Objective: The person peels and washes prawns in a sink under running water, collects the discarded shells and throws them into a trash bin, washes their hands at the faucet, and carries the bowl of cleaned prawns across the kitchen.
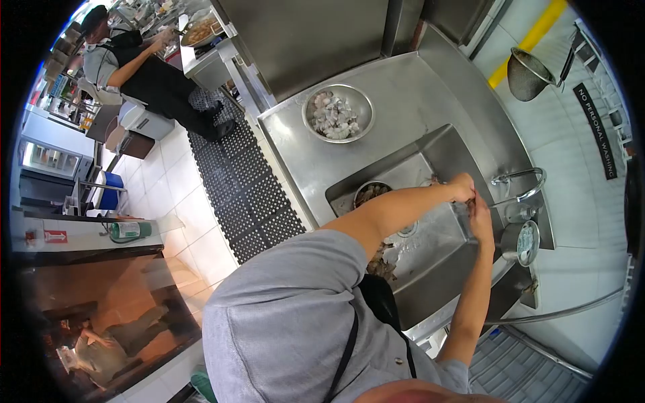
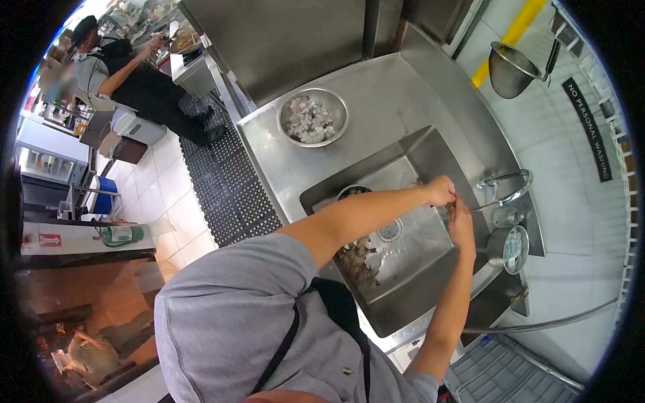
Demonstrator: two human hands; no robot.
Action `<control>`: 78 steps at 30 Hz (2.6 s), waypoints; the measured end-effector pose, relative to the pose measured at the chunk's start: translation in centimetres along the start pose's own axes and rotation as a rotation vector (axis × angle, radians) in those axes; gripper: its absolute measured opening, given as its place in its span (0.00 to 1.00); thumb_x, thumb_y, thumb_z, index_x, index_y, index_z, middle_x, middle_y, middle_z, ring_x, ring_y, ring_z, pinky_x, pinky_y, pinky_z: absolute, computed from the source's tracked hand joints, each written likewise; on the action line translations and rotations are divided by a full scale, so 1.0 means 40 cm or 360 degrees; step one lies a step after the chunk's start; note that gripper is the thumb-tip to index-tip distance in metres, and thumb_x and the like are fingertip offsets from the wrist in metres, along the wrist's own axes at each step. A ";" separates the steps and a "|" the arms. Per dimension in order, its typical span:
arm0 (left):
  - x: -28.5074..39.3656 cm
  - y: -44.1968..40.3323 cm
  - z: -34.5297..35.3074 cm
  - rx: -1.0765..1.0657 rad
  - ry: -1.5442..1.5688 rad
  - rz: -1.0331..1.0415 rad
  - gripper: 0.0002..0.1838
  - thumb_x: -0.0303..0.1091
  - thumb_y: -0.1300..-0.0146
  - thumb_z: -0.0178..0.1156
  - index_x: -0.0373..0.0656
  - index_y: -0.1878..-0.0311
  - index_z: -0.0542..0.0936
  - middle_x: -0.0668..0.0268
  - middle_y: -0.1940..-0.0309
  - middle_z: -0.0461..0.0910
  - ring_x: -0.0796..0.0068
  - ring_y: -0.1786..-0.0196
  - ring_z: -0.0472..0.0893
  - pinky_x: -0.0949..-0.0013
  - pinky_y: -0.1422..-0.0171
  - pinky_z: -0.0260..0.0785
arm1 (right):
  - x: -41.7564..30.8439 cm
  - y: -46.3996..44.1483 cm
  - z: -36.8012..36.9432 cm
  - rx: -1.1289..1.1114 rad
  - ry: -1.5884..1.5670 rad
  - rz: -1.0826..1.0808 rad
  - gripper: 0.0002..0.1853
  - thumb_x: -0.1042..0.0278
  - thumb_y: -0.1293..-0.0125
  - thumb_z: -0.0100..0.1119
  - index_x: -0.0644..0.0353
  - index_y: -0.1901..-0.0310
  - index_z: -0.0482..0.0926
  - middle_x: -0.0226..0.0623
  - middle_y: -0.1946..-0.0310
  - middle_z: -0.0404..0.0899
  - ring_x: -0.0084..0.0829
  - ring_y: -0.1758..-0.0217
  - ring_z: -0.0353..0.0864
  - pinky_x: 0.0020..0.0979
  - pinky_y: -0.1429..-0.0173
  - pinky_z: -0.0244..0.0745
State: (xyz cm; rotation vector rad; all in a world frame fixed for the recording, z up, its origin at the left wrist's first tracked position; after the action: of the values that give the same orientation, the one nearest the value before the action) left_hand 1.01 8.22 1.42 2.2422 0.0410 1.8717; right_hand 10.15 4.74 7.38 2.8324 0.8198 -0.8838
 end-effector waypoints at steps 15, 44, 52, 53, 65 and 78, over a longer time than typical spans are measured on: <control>0.017 0.030 0.032 -0.0233 0.0525 0.0166 0.06 0.25 0.44 0.61 0.32 0.66 0.82 0.59 0.74 0.82 0.73 0.72 0.81 0.68 0.69 0.72 | 0.135 0.031 0.005 -0.0213 -0.0531 0.0755 0.08 0.71 0.34 0.50 0.66 0.59 0.73 0.53 0.71 0.79 0.59 0.65 0.78 0.47 0.60 0.73; 0.000 0.037 0.039 -0.0009 0.0924 -0.0258 0.15 0.35 0.33 0.55 0.30 0.66 0.80 0.54 0.76 0.81 0.65 0.79 0.81 0.66 0.81 0.65 | -0.036 0.003 -0.041 -0.0024 0.0589 0.0130 0.08 0.71 0.35 0.47 0.64 0.57 0.66 0.60 0.62 0.78 0.60 0.62 0.79 0.54 0.60 0.74; -0.017 -0.007 0.063 0.0055 0.0852 -0.0225 0.15 0.34 0.37 0.55 0.34 0.76 0.80 0.59 0.83 0.77 0.67 0.82 0.78 0.63 0.83 0.61 | -0.039 -0.002 -0.032 -0.0154 0.0897 0.0056 0.08 0.69 0.33 0.46 0.65 0.59 0.67 0.57 0.62 0.79 0.56 0.62 0.81 0.51 0.61 0.76; -0.024 -0.015 0.067 0.0052 0.0851 -0.0227 0.15 0.34 0.37 0.55 0.34 0.76 0.80 0.59 0.83 0.77 0.67 0.82 0.78 0.63 0.83 0.61 | -0.036 -0.004 -0.027 -0.0155 0.0897 0.0059 0.08 0.69 0.33 0.46 0.65 0.59 0.67 0.57 0.62 0.79 0.56 0.62 0.81 0.51 0.61 0.76; -0.059 0.028 0.095 -0.0339 0.0763 -0.0677 0.19 0.44 0.33 0.55 0.33 0.65 0.80 0.56 0.70 0.80 0.69 0.76 0.79 0.68 0.76 0.63 | 0.009 0.000 -0.031 -0.0064 0.0812 0.0450 0.10 0.67 0.36 0.49 0.67 0.62 0.70 0.60 0.71 0.79 0.59 0.64 0.80 0.55 0.60 0.73; 0.017 0.064 0.038 -0.0287 0.0435 0.0212 0.18 0.33 0.44 0.63 0.33 0.53 0.76 0.52 0.62 0.78 0.57 0.61 0.80 0.60 0.57 0.73 | 0.197 0.054 0.022 0.0155 -0.0527 0.1160 0.12 0.66 0.31 0.45 0.69 0.65 0.72 0.59 0.73 0.78 0.59 0.66 0.79 0.49 0.62 0.72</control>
State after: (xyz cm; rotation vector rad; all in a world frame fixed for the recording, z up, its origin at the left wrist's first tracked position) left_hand 2.31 5.60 2.28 1.9020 -0.2293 2.1446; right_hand 16.26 6.43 2.15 2.6015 -0.2904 -1.2013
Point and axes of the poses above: each hand's wrist, its own y-axis away from the middle knuckle, its own z-axis out of the palm, x = y × z, the point moved 10 cm from there along -y, towards the middle knuckle
